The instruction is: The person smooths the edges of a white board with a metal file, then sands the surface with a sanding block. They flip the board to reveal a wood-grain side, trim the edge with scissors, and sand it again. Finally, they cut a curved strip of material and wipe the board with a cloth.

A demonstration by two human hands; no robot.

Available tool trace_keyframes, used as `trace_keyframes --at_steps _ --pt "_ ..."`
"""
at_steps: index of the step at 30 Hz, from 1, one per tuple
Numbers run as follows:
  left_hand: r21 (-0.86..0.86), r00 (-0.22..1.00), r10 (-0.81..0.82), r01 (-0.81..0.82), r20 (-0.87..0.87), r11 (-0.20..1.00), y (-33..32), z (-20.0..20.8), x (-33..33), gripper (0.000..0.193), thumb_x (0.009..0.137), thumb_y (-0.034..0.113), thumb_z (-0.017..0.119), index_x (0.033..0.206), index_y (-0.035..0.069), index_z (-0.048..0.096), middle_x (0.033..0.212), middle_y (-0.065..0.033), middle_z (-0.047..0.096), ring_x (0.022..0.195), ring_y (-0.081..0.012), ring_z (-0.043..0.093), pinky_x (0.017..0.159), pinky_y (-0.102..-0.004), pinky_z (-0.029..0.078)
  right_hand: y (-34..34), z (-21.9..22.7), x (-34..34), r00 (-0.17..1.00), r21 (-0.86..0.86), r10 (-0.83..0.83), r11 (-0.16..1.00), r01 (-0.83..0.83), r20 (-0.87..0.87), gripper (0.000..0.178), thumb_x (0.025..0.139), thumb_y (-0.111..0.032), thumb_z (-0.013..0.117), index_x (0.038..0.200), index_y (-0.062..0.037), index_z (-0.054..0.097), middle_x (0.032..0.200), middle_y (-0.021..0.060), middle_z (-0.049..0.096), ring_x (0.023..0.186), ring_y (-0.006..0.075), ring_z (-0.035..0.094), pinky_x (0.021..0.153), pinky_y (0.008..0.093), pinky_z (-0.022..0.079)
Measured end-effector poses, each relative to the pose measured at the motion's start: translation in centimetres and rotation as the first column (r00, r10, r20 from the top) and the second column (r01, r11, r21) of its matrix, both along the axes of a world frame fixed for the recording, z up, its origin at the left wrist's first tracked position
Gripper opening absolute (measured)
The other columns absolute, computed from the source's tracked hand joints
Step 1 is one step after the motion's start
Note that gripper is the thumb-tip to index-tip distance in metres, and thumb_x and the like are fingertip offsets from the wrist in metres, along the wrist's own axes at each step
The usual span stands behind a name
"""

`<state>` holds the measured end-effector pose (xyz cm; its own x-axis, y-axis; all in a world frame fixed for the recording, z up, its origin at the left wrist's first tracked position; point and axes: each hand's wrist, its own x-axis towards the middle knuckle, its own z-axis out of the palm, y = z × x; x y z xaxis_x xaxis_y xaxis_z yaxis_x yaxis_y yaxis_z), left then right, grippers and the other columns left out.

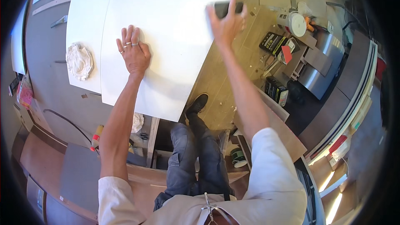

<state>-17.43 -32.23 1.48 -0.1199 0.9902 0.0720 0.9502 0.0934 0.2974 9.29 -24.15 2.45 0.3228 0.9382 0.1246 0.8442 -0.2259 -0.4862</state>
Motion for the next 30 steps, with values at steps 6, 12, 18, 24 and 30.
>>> trace_keyframes --at_steps 6,12,18,24,30 --pt "-0.028 0.999 0.023 -0.023 -0.025 0.999 -0.2 0.2 -0.5 0.056 0.09 0.009 0.047 0.145 0.016 0.043 0.156 -0.005 0.04 0.151 -0.0254 0.027 0.125 -0.0522 0.011 -8.5 0.4 -1.6 0.989 -0.061 0.124 0.99 -0.13 -0.083 0.091 0.078 -0.054 0.077 0.153 -0.015 0.042 0.151 0.0361 0.027 0.139 0.0481 0.03 0.111 0.0613 0.025" --pt "-0.02 1.0 0.016 -0.016 -0.001 1.0 0.1 0.3 -0.6 0.055 0.089 0.008 0.048 0.144 0.014 0.046 0.156 -0.006 0.041 0.15 -0.0283 0.028 0.125 -0.0538 0.012 -0.6 0.1 0.0 0.998 -0.022 0.067 0.998 -0.067 -0.013 0.09 0.078 -0.054 0.077 0.152 -0.0147 0.043 0.149 0.0366 0.028 0.137 0.0478 0.032 0.11 0.0599 0.026" --pt "-0.028 1.0 0.007 -0.006 0.026 1.0 0.6 0.7 -0.6 0.057 0.086 0.006 0.049 0.143 0.011 0.047 0.156 -0.0085 0.041 0.15 -0.0309 0.03 0.124 -0.0561 0.014 16.1 0.7 4.1 0.986 0.028 0.04 0.999 -0.045 0.16 0.091 0.077 -0.056 0.077 0.151 -0.013 0.045 0.147 0.0362 0.033 0.135 0.0488 0.036 0.11 0.0592 0.027" --pt "-0.043 0.999 0.022 -0.02 0.049 0.999 -0.1 0.8 -1.4 0.061 0.083 0.003 0.048 0.144 0.012 0.045 0.156 -0.0103 0.042 0.149 -0.0334 0.03 0.124 -0.0559 0.015 7.0 -0.3 2.5 0.983 0.011 0.182 0.983 -0.182 -0.031 0.089 0.081 -0.054 0.075 0.153 -0.015 0.042 0.151 0.034 0.029 0.141 0.0471 0.031 0.112 0.0604 0.026" --pt "-0.043 0.997 -0.02 0.023 0.071 0.999 0.5 0.8 -1.0 0.064 0.083 0.002 0.046 0.146 0.012 0.042 0.156 -0.0114 0.041 0.149 -0.0347 0.029 0.124 -0.0571 0.014 28.5 -0.4 9.5 0.999 -0.061 -0.048 0.997 0.049 0.026 0.089 0.085 -0.058 0.07 0.156 -0.0155 0.036 0.154 0.0327 0.026 0.141 0.0451 0.029 0.112 0.0602 0.026"
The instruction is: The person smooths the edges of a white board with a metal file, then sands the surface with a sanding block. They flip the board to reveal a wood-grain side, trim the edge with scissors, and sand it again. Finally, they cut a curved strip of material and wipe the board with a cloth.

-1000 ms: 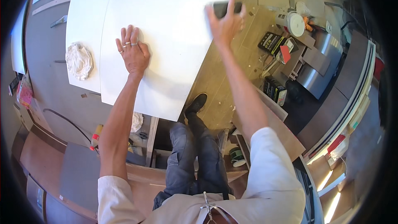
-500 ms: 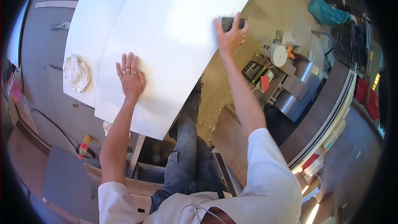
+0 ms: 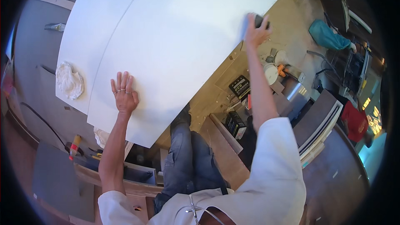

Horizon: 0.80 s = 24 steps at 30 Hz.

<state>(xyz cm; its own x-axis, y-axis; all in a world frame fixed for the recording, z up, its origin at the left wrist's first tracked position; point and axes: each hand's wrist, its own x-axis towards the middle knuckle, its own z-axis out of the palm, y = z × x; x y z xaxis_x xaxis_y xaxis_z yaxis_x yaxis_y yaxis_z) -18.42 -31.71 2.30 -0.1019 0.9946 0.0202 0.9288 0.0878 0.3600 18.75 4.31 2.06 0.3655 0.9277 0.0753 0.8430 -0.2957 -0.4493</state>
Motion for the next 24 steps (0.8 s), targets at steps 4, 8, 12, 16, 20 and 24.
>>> trace_keyframes --at_steps 4,8,12,16,20,24 --pt "-0.01 1.0 -0.008 0.007 -0.017 1.0 0.0 -0.3 -0.2 0.065 0.083 0.001 0.046 0.147 0.011 0.04 0.156 -0.013 0.04 0.149 -0.036 0.029 0.123 -0.0579 0.013 -2.3 -0.3 -0.5 0.984 0.065 0.092 0.994 -0.083 -0.152 0.094 0.084 -0.057 0.071 0.157 -0.012 0.033 0.152 0.0334 0.026 0.14 0.0461 0.03 0.112 0.0594 0.027" --pt "-0.007 0.999 -0.007 0.007 -0.04 1.0 -0.3 -0.2 -0.1 0.063 0.084 0.002 0.046 0.147 0.009 0.04 0.156 -0.0144 0.04 0.149 -0.0382 0.029 0.123 -0.0579 0.013 -15.8 0.3 -4.2 0.965 -0.016 0.261 0.965 -0.262 -0.013 0.095 0.083 -0.055 0.073 0.157 -0.0105 0.033 0.15 0.036 0.027 0.14 0.0488 0.03 0.111 0.0604 0.028" --pt "0.003 0.999 -0.02 0.02 -0.027 1.0 -0.1 -0.6 -0.1 0.062 0.086 0.005 0.048 0.147 0.011 0.041 0.156 -0.0137 0.04 0.148 -0.0384 0.031 0.123 -0.0589 0.014 -3.3 -0.8 -1.1 0.992 0.074 0.128 0.989 -0.129 0.013 0.095 0.08 -0.058 0.074 0.155 -0.012 0.038 0.15 0.036 0.028 0.139 0.0499 0.03 0.112 0.06 0.026" --pt "0.001 0.998 -0.046 0.046 -0.034 0.999 0.2 -0.8 -0.3 0.057 0.09 0.005 0.045 0.146 0.009 0.041 0.155 -0.0159 0.04 0.148 -0.0393 0.03 0.123 -0.06 0.013 11.9 -0.1 3.2 0.996 0.056 0.068 0.996 -0.072 0.061 0.093 0.082 -0.064 0.069 0.154 -0.0132 0.04 0.149 0.0356 0.03 0.137 0.0485 0.032 0.112 0.0599 0.025" --pt "-0.058 0.997 -0.028 0.024 -0.066 0.998 -0.2 -0.7 -0.4 0.053 0.093 0.007 0.043 0.146 0.007 0.041 0.155 -0.0181 0.039 0.148 -0.0404 0.029 0.122 -0.0611 0.014 12.8 -0.9 3.8 0.991 0.061 0.13 0.99 -0.128 -0.043 0.095 0.081 -0.062 0.071 0.155 -0.012 0.038 0.149 0.0357 0.029 0.137 0.0495 0.032 0.111 0.0596 0.027" --pt "-0.034 0.926 0.319 -0.332 -0.2 0.943 1.2 -1.8 3.9 0.048 0.095 0.009 0.042 0.142 0.005 0.041 0.153 -0.0179 0.038 0.146 -0.0421 0.03 0.121 -0.0608 0.018 6.6 0.6 3.2 0.964 0.066 0.244 0.969 -0.238 -0.106 0.096 0.081 -0.055 0.076 0.155 -0.0092 0.036 0.15 0.0357 0.027 0.138 0.0506 0.03 0.111 0.0585 0.028"
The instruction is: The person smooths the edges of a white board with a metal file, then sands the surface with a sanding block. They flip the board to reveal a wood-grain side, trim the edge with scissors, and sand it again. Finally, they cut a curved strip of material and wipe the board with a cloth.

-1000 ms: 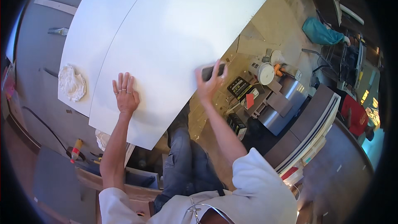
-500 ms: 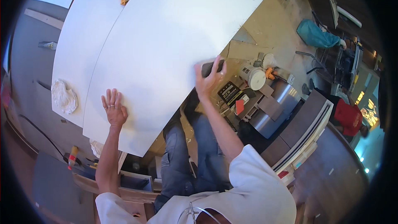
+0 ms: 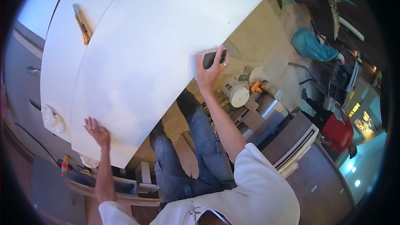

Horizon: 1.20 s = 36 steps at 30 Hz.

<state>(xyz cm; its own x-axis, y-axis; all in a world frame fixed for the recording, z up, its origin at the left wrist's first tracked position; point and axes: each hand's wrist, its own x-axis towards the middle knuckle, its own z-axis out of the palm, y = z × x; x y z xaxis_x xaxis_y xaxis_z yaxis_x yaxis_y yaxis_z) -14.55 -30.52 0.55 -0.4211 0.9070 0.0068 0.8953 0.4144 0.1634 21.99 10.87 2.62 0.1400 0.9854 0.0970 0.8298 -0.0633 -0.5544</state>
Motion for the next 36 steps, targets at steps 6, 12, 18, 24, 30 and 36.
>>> trace_keyframes --at_steps 6,12,18,24,30,36 --pt "0.31 0.752 0.654 -0.642 0.076 0.702 17.8 -2.2 13.3 0.048 0.097 0.018 0.038 0.14 -0.004 0.041 0.153 -0.0204 0.039 0.148 -0.0428 0.026 0.122 -0.0561 0.017 21.2 -1.6 4.6 0.986 0.011 -0.158 0.987 0.158 0.048 0.099 0.078 -0.067 0.07 0.154 -0.0115 0.039 0.151 0.0332 0.028 0.137 0.0473 0.032 0.11 0.0594 0.028" --pt "0.022 0.839 0.543 -0.544 0.022 0.839 24.7 -0.2 17.0 0.056 0.094 0.019 0.041 0.147 0.003 0.041 0.158 -0.0172 0.035 0.151 -0.0378 0.024 0.122 -0.0583 0.011 42.4 -3.4 17.6 0.999 0.021 0.048 0.999 -0.048 -0.006 0.105 0.079 -0.066 0.071 0.153 -0.001 0.037 0.132 0.0281 0.055 0.128 0.0345 0.053 0.107 0.0436 0.04" --pt "0.043 0.83 0.558 -0.558 0.019 0.829 25.0 -0.2 17.1 0.055 0.093 0.017 0.04 0.146 0.004 0.043 0.158 -0.0186 0.036 0.15 -0.0377 0.024 0.12 -0.0598 0.013 37.0 2.7 14.8 0.933 0.056 0.054 0.998 -0.037 -0.355 0.085 0.092 -0.048 0.069 0.154 0.0007 0.036 0.124 0.0107 0.062 0.11 0.0157 0.059 0.097 0.0288 0.046" --pt "0.115 0.834 0.55 -0.552 0.048 0.826 24.0 -0.6 16.7 0.057 0.09 0.015 0.043 0.145 0.0 0.046 0.157 -0.0198 0.037 0.151 -0.0376 0.023 0.121 -0.057 0.008 12.8 7.8 2.7 0.41 -0.338 -0.203 0.895 -0.29 -0.889 0.077 0.102 -0.05 0.047 0.159 -0.0051 0.021 0.15 0.0202 0.043 0.134 0.0296 0.048 0.111 0.043 0.04" --pt "0.083 0.869 0.491 -0.494 0.059 0.865 23.7 -2.3 15.0 0.067 0.087 0.018 0.046 0.151 0.005 0.038 0.162 -0.0185 0.027 0.153 -0.0396 0.016 0.122 -0.0621 0.005 -0.6 7.5 -9.7 -0.138 -0.49 -0.737 0.565 -0.664 -0.662 0.089 0.098 -0.063 0.045 0.16 -0.0068 0.016 0.156 0.0269 0.035 0.139 0.0502 0.038 0.112 0.0616 0.035" --pt "0.163 0.714 0.56 -0.667 0.42 0.727 23.2 2.2 15.5 0.046 0.097 0.019 0.048 0.141 0.007 0.047 0.146 -0.0146 0.047 0.145 -0.0342 0.033 0.121 -0.0541 0.017 -2.0 5.7 -11.9 0.118 -0.5 -0.679 0.4 -0.768 -0.725 0.073 0.105 -0.055 0.035 0.157 -0.0041 0.027 0.154 0.0165 0.042 0.139 0.031 0.044 0.115 0.0456 0.037"
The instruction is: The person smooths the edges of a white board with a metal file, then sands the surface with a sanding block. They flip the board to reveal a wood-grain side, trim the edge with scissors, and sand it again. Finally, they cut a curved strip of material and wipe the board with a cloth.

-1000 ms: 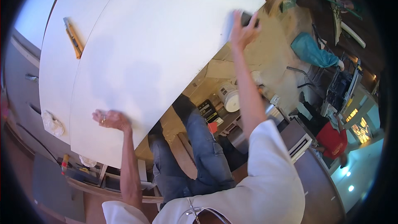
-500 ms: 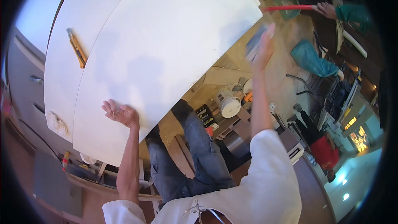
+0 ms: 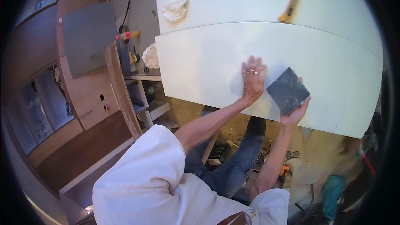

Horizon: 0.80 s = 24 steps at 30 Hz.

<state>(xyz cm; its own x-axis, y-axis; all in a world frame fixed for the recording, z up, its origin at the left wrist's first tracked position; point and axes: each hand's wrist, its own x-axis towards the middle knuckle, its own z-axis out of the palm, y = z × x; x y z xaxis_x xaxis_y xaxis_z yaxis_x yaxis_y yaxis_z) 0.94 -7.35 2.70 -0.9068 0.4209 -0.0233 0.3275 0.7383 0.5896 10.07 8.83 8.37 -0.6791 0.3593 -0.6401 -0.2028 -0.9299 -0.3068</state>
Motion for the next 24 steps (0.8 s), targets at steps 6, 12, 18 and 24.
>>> trace_keyframes --at_steps 6,12,18,24 --pt "0.401 0.532 -0.104 -0.483 0.841 0.778 -5.7 6.1 -2.5 0.046 0.103 0.031 0.054 0.138 0.002 0.048 0.129 -0.0106 0.057 0.12 -0.0181 0.053 0.106 -0.0351 0.04 -7.2 -0.3 -3.8 0.966 0.116 0.196 0.969 -0.217 0.167 0.07 0.107 -0.054 0.031 0.155 -0.003 0.032 0.152 0.015 0.046 0.136 0.0292 0.048 0.114 0.0448 0.038" --pt "0.253 0.588 0.248 -0.638 0.77 0.727 -21.9 5.3 -10.1 0.05 0.102 0.031 0.06 0.138 -0.001 0.049 0.118 -0.0048 0.059 0.112 -0.0146 0.055 0.102 -0.0316 0.045 -19.6 -2.2 -11.1 0.804 0.732 0.174 0.339 -0.591 0.568 0.056 0.106 -0.033 0.046 0.151 -0.0002 0.04 0.148 0.0188 0.05 0.136 0.0306 0.047 0.114 0.0445 0.036" --pt "-0.493 0.963 0.262 -0.255 -0.058 0.832 -48.6 2.9 -23.8 0.05 0.099 0.032 0.063 0.137 0.002 0.052 0.14 -0.0161 0.051 0.127 -0.0304 0.05 0.109 -0.0431 0.04 -23.9 -7.2 -10.9 0.729 0.597 0.139 -0.684 -0.419 0.671 0.061 0.092 -0.034 0.068 0.149 -0.0233 0.048 0.157 0.0071 0.041 0.149 0.0261 0.032 0.121 0.0594 0.016" --pt "0.302 0.347 0.782 -0.929 0.518 0.213 -66.8 -5.0 -30.0 0.051 0.098 0.029 0.065 0.132 -0.006 0.055 0.133 -0.0194 0.059 0.116 -0.0296 0.058 0.104 -0.0413 0.045 -12.5 -8.0 -4.1 0.62 0.379 -0.324 -0.565 -0.733 0.715 0.055 0.098 -0.037 0.057 0.15 -0.0238 0.047 0.159 0.0074 0.038 0.151 0.0267 0.027 0.121 0.0591 0.012"
